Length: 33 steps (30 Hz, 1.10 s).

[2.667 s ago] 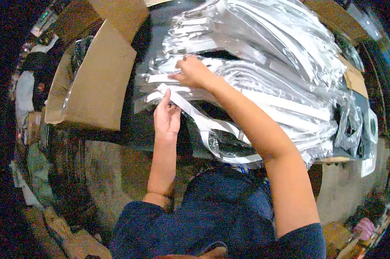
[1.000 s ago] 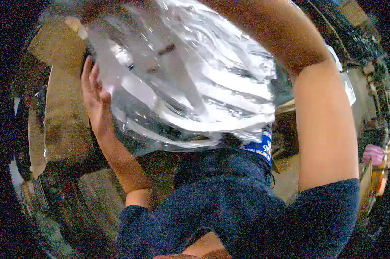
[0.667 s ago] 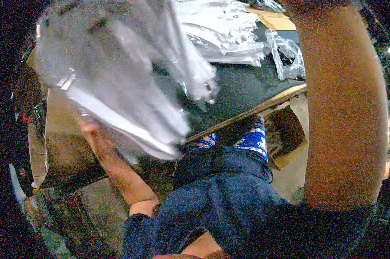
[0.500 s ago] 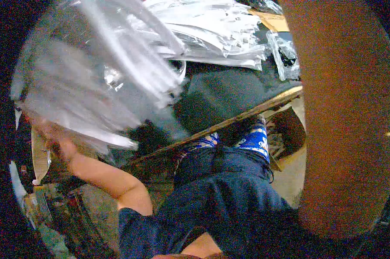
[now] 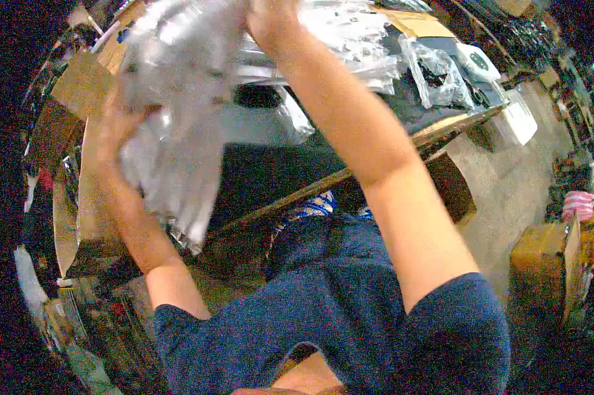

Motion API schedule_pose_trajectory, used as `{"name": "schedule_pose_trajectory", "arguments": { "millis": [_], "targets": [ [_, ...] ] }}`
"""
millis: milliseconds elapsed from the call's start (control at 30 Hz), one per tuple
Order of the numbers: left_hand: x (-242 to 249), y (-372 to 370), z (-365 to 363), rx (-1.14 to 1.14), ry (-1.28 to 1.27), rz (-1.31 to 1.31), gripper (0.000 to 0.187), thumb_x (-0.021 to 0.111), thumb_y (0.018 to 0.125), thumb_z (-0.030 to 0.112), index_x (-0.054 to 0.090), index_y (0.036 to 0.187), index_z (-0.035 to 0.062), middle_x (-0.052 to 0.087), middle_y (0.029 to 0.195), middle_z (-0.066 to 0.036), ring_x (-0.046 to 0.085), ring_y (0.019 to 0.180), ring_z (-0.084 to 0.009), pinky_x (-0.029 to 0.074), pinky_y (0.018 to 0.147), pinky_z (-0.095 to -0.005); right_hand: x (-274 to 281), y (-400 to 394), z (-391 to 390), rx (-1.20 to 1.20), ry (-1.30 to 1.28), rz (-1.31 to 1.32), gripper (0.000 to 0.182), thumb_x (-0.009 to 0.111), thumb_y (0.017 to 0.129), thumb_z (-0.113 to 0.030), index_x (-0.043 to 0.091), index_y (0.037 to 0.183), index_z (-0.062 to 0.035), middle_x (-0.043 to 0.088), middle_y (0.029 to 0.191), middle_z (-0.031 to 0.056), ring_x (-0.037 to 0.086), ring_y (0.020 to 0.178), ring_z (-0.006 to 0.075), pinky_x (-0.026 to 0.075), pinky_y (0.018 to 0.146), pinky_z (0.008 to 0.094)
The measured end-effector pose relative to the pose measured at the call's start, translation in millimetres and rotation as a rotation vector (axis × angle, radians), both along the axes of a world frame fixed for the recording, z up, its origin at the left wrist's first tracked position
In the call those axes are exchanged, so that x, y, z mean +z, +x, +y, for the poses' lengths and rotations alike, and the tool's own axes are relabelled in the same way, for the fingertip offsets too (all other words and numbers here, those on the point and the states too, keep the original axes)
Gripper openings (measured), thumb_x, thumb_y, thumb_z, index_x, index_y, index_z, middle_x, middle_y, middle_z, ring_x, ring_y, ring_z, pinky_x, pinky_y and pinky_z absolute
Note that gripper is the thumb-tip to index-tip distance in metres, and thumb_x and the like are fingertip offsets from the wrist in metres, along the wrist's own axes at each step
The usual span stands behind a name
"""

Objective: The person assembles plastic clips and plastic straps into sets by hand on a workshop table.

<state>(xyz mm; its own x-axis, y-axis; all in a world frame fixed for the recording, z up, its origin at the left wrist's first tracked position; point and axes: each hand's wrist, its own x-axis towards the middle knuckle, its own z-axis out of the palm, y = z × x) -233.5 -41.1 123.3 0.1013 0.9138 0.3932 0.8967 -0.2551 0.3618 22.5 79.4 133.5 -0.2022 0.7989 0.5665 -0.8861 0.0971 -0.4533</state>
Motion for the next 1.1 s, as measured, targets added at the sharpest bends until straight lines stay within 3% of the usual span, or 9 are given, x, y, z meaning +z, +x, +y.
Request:
{"name": "schedule_pose_trajectory", "arguments": {
  "millis": [33,100,233,300,367,567,800,1033,1100],
  "targets": [
    [-41.8,-14.0,25.6,-0.166,0.218,0.116,0.083,0.082,0.062,0.024,0.042,0.132,0.0023,0.05,0.13,-0.017,0.045,0.123,-0.028,0.035,0.103,-0.0376,-40.2,8.5,-11.7,-0.19,-0.176,0.021,0.024,0.055,0.09,-0.024,0.061,0.1,-0.0026,0.063,0.084,0.0066,0.059,0.075,0.0166,0.048,0.066,0.0314],
    [-77.2,6.5,26.7,-0.369,0.149,0.03,0.077,0.08,0.062,0.016,0.047,0.131,0.0066,0.048,0.133,-0.017,0.043,0.124,-0.0297,0.032,0.105,-0.0365,-105.3,23.9,-23.1,-0.564,-0.539,0.056,0.031,0.065,0.082,-0.023,0.061,0.102,0.0007,0.066,0.093,0.011,0.064,0.082,0.0235,0.054,0.072,0.0338],
    [-98.1,95.7,-45.5,-0.246,0.211,-0.378,0.039,0.074,0.07,0.006,0.064,0.108,0.0038,0.063,0.112,-0.013,0.058,0.107,-0.0265,0.041,0.097,-0.0355,-193.6,77.5,10.9,-0.446,-0.652,0.214,0.034,0.069,0.077,-0.008,0.059,0.109,-0.0006,0.063,0.103,0.0119,0.062,0.092,0.0282,0.052,0.082,0.0425],
    [-112.5,131.4,-94.2,-0.451,-0.197,-0.552,0.04,0.074,0.074,0.011,0.062,0.112,0.0047,0.063,0.114,-0.013,0.058,0.109,-0.0219,0.042,0.096,-0.0342,-195.7,84.5,4.0,-0.544,-0.774,0.184,0.038,0.071,0.074,-0.004,0.058,0.109,-0.0005,0.062,0.104,0.0113,0.061,0.094,0.0288,0.051,0.084,0.0448],
    [-160.3,148.8,-108.4,-0.669,-0.287,-0.349,0.051,0.067,0.082,0.018,0.05,0.128,0.0056,0.05,0.131,-0.014,0.046,0.123,-0.0289,0.035,0.103,-0.0383,-196.6,81.6,-3.6,-0.707,-0.725,0.136,0.044,0.073,0.071,-0.003,0.056,0.111,-0.0004,0.061,0.105,0.0114,0.061,0.096,0.0287,0.051,0.085,0.0437],
    [-217.7,127.4,-118.6,-0.335,-0.147,-0.228,0.054,0.067,0.08,0.016,0.048,0.13,0.0053,0.048,0.133,-0.014,0.046,0.122,-0.0306,0.037,0.102,-0.0376,-190.4,77.9,-20.0,-0.928,-0.691,0.079,0.045,0.073,0.07,0.0,0.054,0.111,0.003,0.06,0.109,0.0109,0.06,0.094,0.0239,0.05,0.083,0.0376],
    [-204.3,68.9,-84.5,-0.477,-0.078,0.003,0.037,0.069,0.078,0.015,0.062,0.112,0.0057,0.056,0.126,-0.01,0.052,0.116,-0.027,0.043,0.095,-0.0374,-213.9,103.1,-40.9,-0.677,-0.798,-0.186,0.058,0.078,0.073,-0.02,0.051,0.121,-0.0028,0.056,0.116,0.0047,0.051,0.108,0.0191,0.038,0.094,0.0352],
    [-201.5,56.4,-64.0,-0.543,0.027,0.19,0.031,0.069,0.076,0.008,0.065,0.107,0.0062,0.057,0.124,-0.008,0.054,0.114,-0.0258,0.044,0.094,-0.0365,-227.8,188.4,-79.6,-0.339,-0.855,0.101,0.069,0.075,0.074,-0.035,0.042,0.126,-0.0052,0.045,0.124,0.0093,0.041,0.119,0.0262,0.031,0.103,0.0433],
    [-200.7,55.3,-62.8,-0.553,-0.004,0.197,0.032,0.068,0.076,0.007,0.064,0.108,0.0063,0.057,0.125,-0.008,0.053,0.115,-0.0261,0.043,0.095,-0.0367,-235.3,205.7,-75.2,-0.343,-0.941,0.136,0.054,0.072,0.078,-0.032,0.047,0.12,-0.0081,0.052,0.117,0.0073,0.051,0.108,0.0262,0.039,0.097,0.0452]
  ]
}}
